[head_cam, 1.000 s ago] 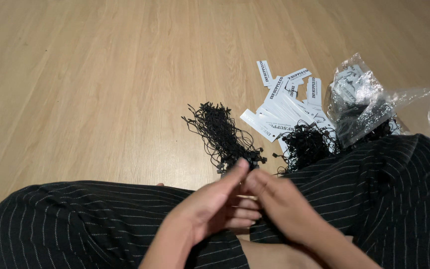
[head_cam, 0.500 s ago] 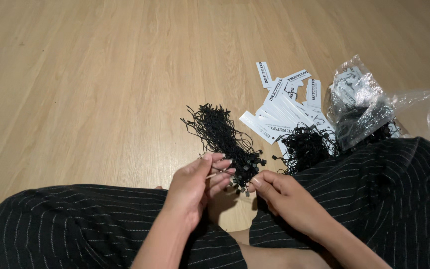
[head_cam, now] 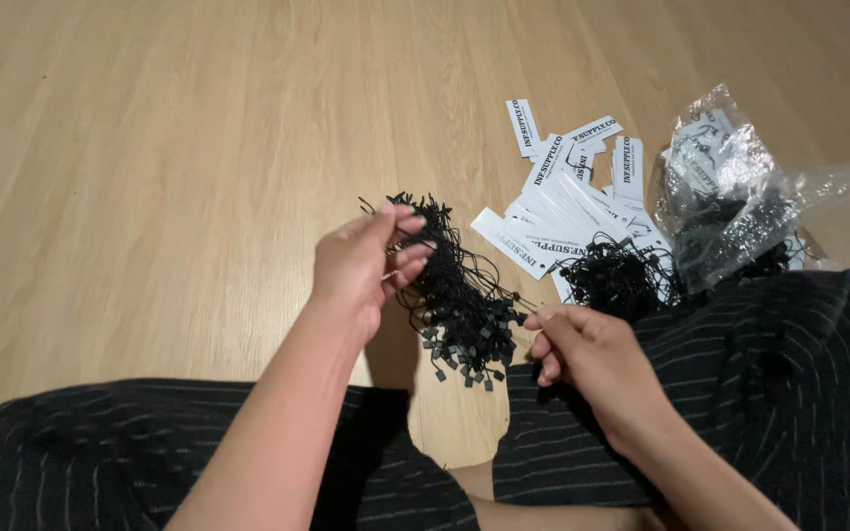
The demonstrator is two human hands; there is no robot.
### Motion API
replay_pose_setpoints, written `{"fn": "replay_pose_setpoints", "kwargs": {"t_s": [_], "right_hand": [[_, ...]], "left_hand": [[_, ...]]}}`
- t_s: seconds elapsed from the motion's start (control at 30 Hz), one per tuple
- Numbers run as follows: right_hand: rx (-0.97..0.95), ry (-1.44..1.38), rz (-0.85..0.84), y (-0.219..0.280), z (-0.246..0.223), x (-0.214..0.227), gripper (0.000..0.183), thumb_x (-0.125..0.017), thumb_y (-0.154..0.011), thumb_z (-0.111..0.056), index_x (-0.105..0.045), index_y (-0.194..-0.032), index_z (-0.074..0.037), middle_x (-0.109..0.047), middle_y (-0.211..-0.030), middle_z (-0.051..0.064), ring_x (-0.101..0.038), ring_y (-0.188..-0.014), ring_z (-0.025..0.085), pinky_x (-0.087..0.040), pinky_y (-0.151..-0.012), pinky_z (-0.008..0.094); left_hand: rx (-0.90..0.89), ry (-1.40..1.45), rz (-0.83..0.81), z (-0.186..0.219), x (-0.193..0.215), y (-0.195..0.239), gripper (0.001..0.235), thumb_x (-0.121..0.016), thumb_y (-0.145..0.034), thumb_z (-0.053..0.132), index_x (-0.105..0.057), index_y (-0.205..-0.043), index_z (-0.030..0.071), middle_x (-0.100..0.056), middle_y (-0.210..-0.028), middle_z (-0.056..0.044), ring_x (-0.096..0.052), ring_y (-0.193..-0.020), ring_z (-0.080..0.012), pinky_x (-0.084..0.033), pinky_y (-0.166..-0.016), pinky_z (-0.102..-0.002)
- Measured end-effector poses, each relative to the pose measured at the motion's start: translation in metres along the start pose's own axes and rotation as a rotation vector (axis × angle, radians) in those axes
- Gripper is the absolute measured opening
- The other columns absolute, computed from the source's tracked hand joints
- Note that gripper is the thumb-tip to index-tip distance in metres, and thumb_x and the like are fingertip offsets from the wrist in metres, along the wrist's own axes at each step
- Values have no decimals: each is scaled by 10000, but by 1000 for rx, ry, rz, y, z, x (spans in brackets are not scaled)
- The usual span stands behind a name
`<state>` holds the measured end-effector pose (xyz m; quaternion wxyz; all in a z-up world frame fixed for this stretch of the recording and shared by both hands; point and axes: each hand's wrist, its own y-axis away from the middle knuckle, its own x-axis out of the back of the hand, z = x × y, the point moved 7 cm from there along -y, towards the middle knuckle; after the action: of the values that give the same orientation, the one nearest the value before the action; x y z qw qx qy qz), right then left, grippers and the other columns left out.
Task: The person sits on the floor and attaches white rectangular tags to a bundle of black cords. They pick up a tag, thread the cord through a hole in the tag, and place the tagged item aside.
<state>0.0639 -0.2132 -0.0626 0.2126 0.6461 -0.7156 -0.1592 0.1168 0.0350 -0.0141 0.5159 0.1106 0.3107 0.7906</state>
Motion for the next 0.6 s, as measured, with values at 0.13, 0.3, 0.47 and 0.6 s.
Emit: {"fn": "replay_pose_setpoints", "kwargs": {"t_s": [0.13,0.3,0.47,0.6], "right_hand": [[-2,20,18,-6,-4,-5,304,-598,-1077,-180,-758,-1032,74,-612,-730,157,-514,-554,218,-455,-547,325],[-59,87,66,-11,-18,-12,335,-563,-1084,-170,-808,-1087,59,-626,-723,139,-490,-566,201,-419,-564,305],[58,294,31,-37,-86,-43,382,-594,-1046,-355,-753,-861,-60,-600,-542,111,-593,-455,237,-491,-497,353],[427,330,10,-51,-158,-72,359,-570,-1039,-346,-802,-1161,-100,-754,-756,102,-668,-512,179,-532,-553,326]], "left_hand": [[-41,65,8,14,-2,-20,210,-608,-1072,173,-763,-1159,63,-808,-1069,-104,-783,-793,-230,-622,-598,-245],[-215,-233,35,20,-2,-51,255,-677,-958,315,-824,-1098,160,-800,-1324,18,-647,-1412,-159,-417,-1252,-392],[-435,-320,69,45,-20,-49,243,-684,-980,302,-814,-1094,132,-825,-1126,-22,-760,-1037,-140,-599,-911,-274],[-816,-367,98,79,-37,-23,270,-625,-1059,300,-777,-1198,125,-791,-1193,-110,-811,-953,-240,-669,-777,-325]]}}
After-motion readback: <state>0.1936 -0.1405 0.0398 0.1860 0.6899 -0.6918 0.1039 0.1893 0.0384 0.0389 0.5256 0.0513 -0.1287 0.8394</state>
